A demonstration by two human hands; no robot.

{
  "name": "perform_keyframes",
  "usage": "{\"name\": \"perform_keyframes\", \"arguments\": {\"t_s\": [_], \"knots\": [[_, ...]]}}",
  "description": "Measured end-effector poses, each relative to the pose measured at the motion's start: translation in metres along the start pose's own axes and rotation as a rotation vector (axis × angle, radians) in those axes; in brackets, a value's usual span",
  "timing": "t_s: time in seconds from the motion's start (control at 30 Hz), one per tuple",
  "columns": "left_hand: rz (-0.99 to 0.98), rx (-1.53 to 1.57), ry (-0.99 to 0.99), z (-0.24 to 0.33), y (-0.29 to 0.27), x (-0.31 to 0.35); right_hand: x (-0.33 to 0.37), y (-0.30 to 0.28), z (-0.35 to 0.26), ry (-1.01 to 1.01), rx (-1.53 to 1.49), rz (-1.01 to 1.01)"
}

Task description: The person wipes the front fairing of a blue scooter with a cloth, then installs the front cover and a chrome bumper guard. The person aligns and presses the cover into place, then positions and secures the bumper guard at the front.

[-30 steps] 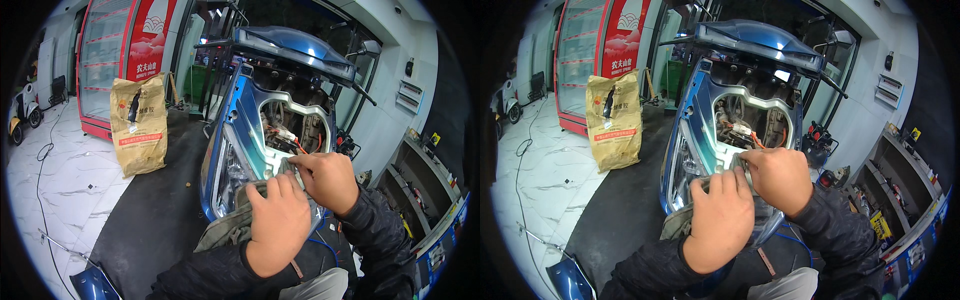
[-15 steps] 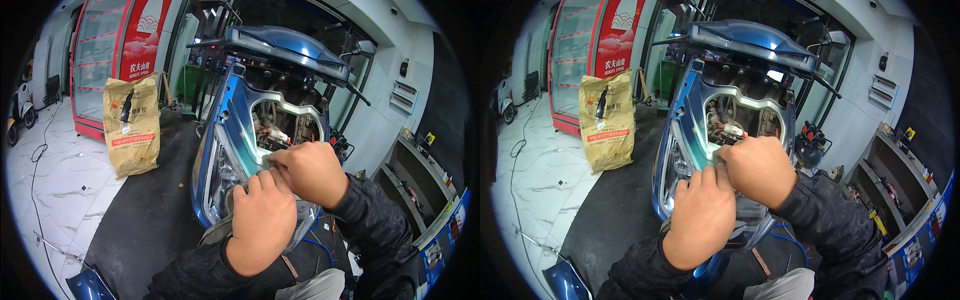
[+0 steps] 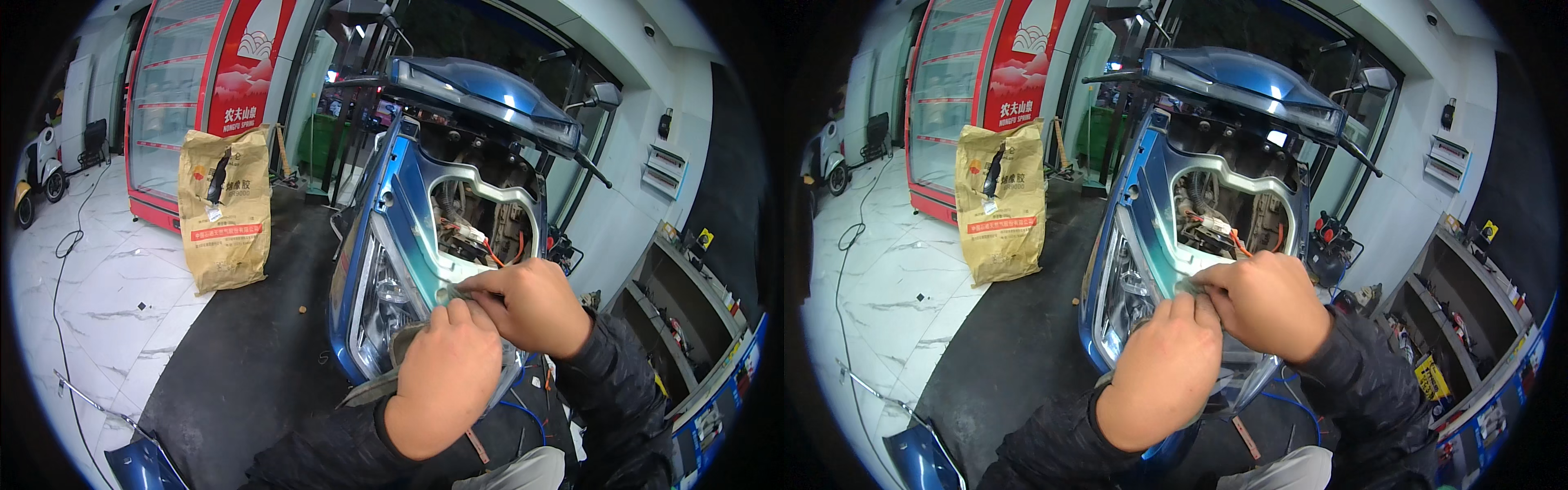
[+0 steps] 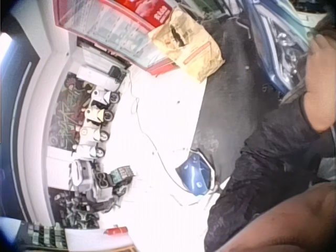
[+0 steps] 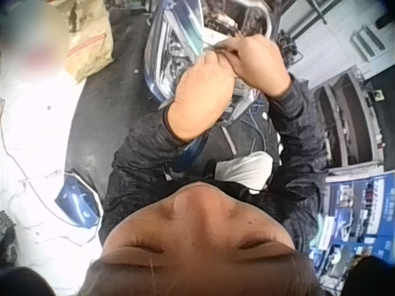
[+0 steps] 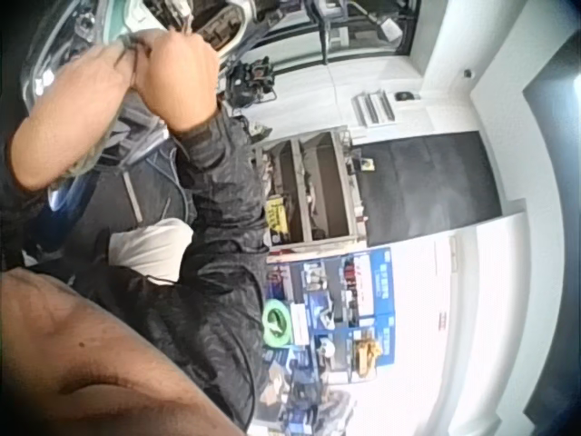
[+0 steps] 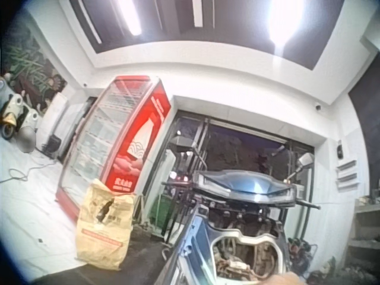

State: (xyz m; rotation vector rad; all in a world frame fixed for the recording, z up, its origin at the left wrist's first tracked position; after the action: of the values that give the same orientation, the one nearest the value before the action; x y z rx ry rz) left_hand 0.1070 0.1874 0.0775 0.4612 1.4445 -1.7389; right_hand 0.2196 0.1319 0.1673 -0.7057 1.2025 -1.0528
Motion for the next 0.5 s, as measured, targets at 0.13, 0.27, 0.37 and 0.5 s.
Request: {"name": "perform_keyframes", "arguments": {"t_s": [0.13, 0.27, 0.37, 0.5], "knots": [[0.05, -0.024, -0.041, -0.001, 0.001, -0.005, -0.002, 0.006, 0.0, 0.01, 0.034, 0.126], [0.166, -0.063, -0.019, -0.006, 0.002, -0.011, -0.006, 0.009, -0.007, -0.024, 0.153, 0.103], [0.09, 0.012, -0.027, -0.011, 0.004, -0.011, -0.012, 0.003, -0.009, -0.093, 0.275, 0.041], [-0.005, 0.182, -0.057, -0.023, 0.0, -0.011, -0.018, 0.006, 0.0, -0.127, 0.276, -0.008]]}}
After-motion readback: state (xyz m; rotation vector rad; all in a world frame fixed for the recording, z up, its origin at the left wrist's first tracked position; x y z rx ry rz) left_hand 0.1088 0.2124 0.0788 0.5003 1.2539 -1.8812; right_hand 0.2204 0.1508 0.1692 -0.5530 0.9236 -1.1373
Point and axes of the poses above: each hand's wrist, its own x-axis away from the middle knuckle, its own y-axis out of the palm, z = x × y, the point moved 3 cm from there along -x, towards the middle knuckle, and after that the axes turned 3 degrees about -y, right-handed, at the moved point
